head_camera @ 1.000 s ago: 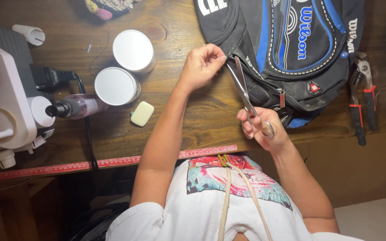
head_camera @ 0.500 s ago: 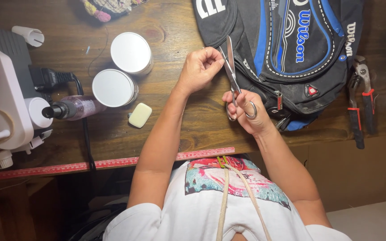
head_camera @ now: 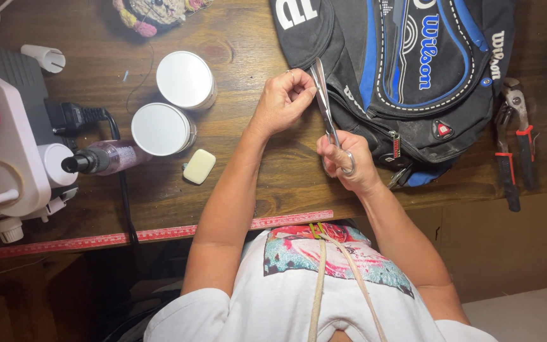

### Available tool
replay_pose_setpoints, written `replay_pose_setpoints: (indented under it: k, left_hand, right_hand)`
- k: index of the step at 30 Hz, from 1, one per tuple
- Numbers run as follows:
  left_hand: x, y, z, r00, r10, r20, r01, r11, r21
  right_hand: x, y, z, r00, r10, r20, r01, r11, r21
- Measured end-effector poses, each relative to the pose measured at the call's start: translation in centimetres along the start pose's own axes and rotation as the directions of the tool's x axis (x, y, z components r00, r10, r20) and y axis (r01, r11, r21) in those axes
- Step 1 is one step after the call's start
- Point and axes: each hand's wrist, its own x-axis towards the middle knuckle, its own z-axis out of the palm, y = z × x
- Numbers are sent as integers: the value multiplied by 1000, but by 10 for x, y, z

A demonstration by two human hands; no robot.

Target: The person repairs a zipper on a black and blue backpack using pliers, scissors, and a needle and thread.

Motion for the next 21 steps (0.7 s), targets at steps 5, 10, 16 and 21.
replay_pose_setpoints:
  k: [5,10,16,21]
  left_hand:
    - [-3,23,-5,980,167,111,-185,965,184]
    - [-12,40,-29,985,129,111,-152,960,234]
    - [-42,57,-55,920,-393,-8,231,526,819]
    - [-29,55,6,945,325,-33,-210,682,700]
  right_hand:
    - [-14,-7,21,999,-28,32,33,983,-182]
    - [-68,-26,4,993,64,101,-31,954,-298]
    - [-160,-74,-86,930,-216,-298,-3,806,-592]
    - [-198,-76,-274,751,-490,-442,-121,557,-822]
